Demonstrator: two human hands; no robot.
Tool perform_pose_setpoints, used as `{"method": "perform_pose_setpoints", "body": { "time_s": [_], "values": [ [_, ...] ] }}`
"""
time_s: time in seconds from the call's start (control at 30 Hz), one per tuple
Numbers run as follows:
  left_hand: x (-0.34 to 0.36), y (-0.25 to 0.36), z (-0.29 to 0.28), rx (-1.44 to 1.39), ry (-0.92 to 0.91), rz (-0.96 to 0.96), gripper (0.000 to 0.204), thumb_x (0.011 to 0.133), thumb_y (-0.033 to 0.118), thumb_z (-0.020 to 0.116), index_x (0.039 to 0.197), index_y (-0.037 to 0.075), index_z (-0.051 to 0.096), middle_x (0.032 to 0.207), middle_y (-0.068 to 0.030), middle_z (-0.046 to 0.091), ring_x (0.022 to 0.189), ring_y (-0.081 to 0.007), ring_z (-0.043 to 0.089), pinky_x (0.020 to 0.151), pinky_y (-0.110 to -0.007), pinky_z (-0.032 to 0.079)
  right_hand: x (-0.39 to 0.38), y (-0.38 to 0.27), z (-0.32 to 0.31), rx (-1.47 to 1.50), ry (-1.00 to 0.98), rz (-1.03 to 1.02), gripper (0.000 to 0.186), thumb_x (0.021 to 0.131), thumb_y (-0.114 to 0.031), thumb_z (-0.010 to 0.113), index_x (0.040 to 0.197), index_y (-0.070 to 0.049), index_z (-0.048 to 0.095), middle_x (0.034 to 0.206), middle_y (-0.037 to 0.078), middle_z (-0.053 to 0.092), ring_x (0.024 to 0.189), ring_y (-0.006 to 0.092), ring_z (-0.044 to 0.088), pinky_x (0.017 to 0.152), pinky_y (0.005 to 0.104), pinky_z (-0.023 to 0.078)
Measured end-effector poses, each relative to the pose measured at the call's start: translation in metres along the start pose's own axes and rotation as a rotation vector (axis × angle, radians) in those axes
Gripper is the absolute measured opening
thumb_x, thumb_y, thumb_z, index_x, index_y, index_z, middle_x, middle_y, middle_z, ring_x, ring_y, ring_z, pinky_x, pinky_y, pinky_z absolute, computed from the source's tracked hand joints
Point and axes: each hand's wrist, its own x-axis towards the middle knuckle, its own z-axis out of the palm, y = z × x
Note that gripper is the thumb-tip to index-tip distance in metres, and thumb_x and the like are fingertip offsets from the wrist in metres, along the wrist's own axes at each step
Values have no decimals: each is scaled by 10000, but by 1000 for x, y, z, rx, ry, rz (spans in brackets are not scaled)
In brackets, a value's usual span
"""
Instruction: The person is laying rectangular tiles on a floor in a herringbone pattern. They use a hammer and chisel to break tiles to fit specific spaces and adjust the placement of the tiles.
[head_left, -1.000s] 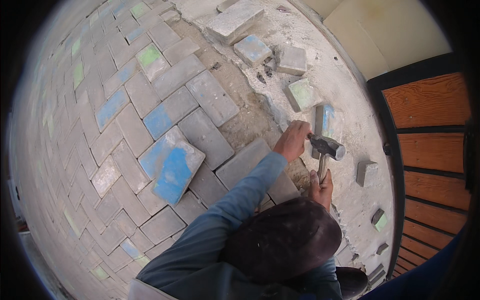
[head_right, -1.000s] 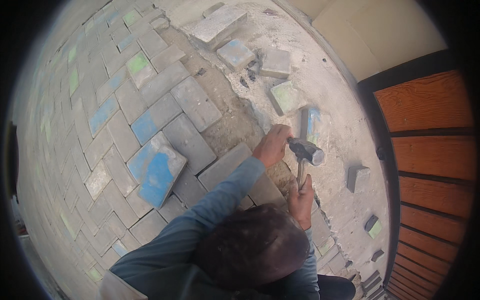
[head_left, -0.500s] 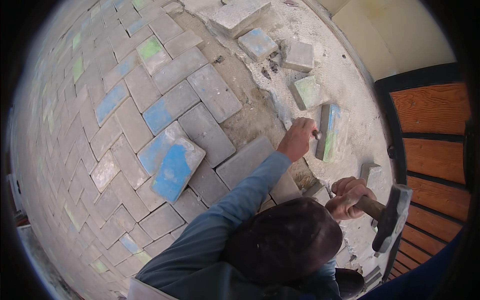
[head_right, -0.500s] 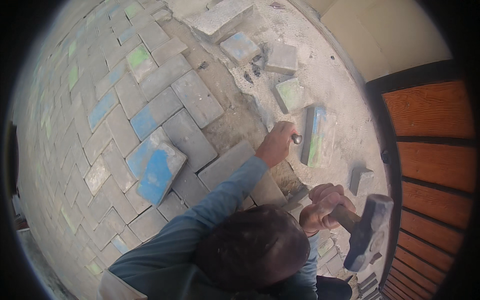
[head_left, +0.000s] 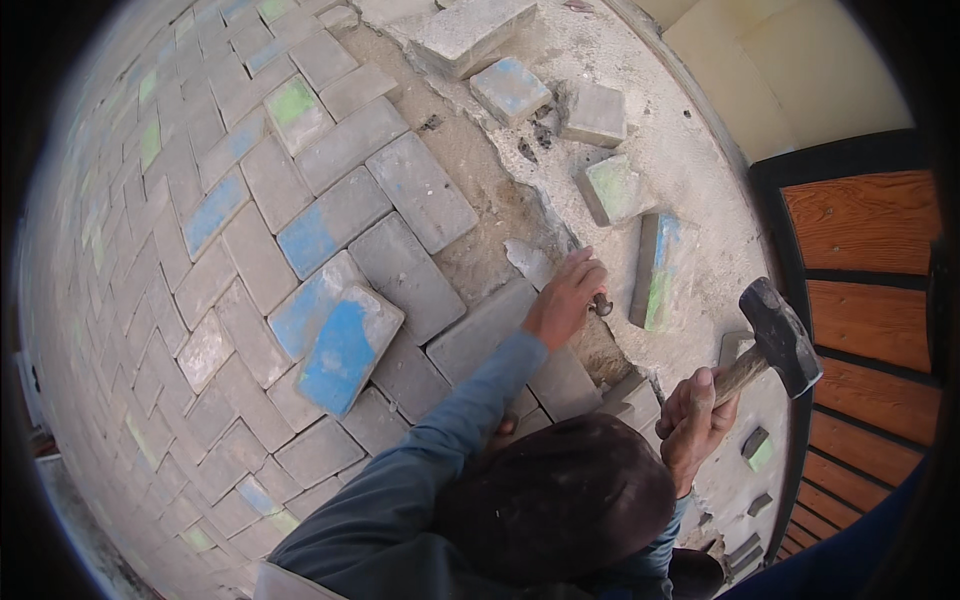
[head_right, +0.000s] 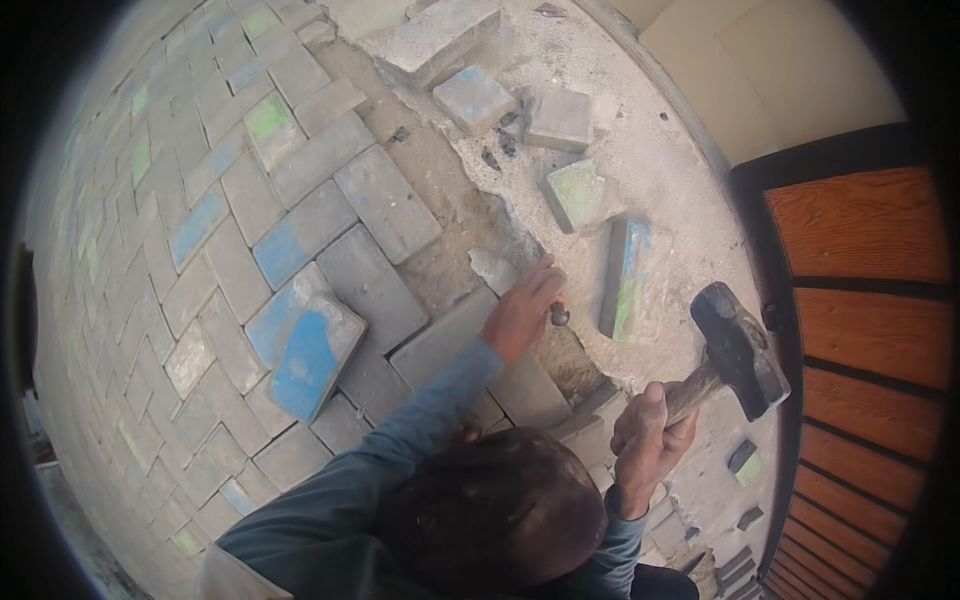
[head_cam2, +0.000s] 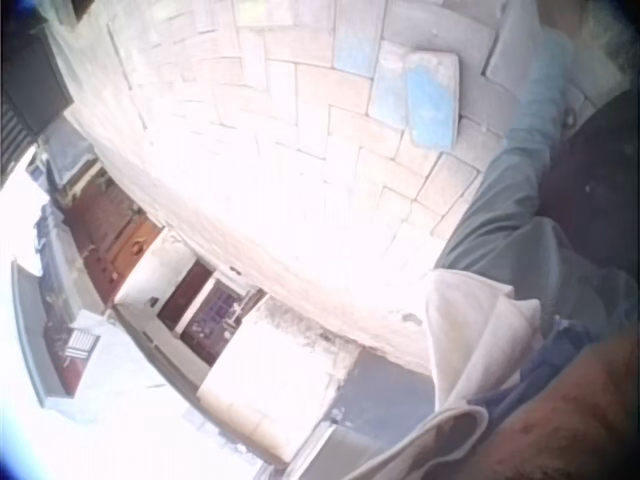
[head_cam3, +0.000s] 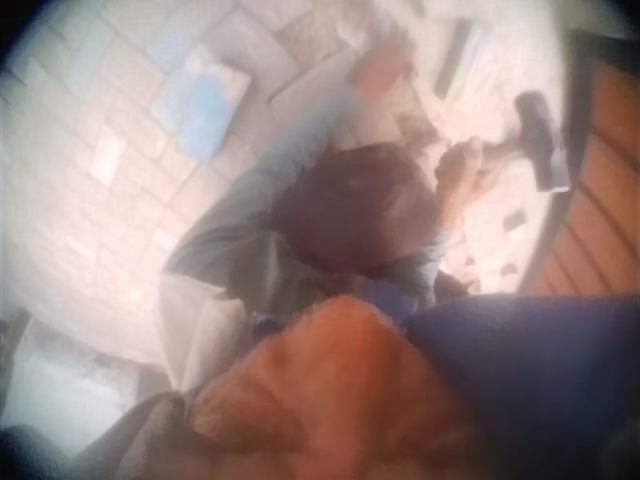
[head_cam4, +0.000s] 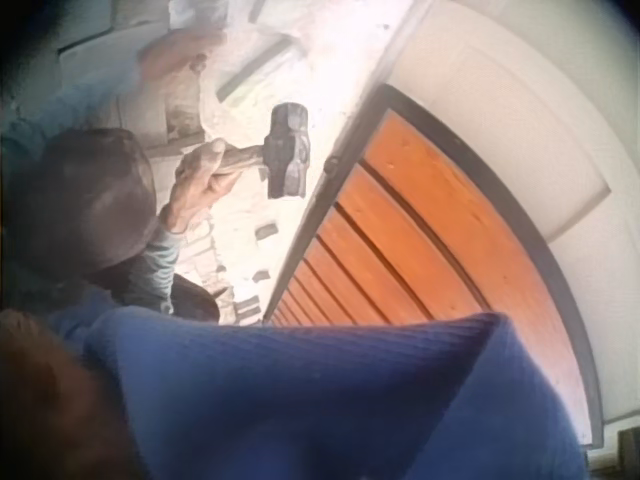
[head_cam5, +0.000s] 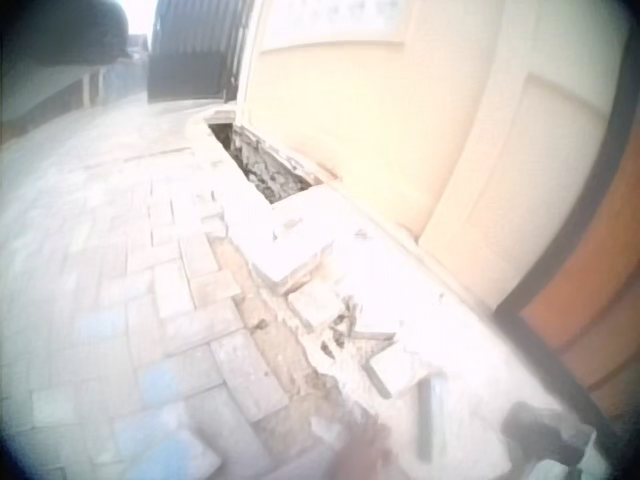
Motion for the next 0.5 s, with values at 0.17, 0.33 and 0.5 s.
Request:
{"method": "perform_pose_setpoints", "body": {
  "time_s": [0.17, 0.33, 0.5],
  "values": [
    [16, -23, -1, 50, -8, 24, 399, 824, -128, 615, 1187, 32, 576, 1280, -156, 599, 1367, -406, 497, 1065, -481, 496, -26, 15, 22, 123, 64, 83, 227, 1031, -234, 628, 965, -78, 477, 612, -40, 407, 453, 29, 313, 377, 243, 249],
    [13, -24, 2, 41, 92, 38, 271, 892, -6, 668, 1154, 29, 607, 1251, -152, 616, 1320, -417, 523, 1052, -490, 494, -26, 37, 12, 194, 80, -266, 221, 1021, -211, 626, 943, -70, 476, 613, -18, 410, 468, 51, 325, 383, 252, 252],
    [30, -10, 22, -30, 98, 6, 256, 896, 2, 669, 1138, 35, 593, 1242, -165, 614, 1294, -440, 531, 1051, -507, 482, -8, 130, 19, 29, 82, -439, 166, 1042, -168, 599, 954, -48, 527, 709, 37, 513, 598, 111, 475, 534, 278, 404]
  ]
}}
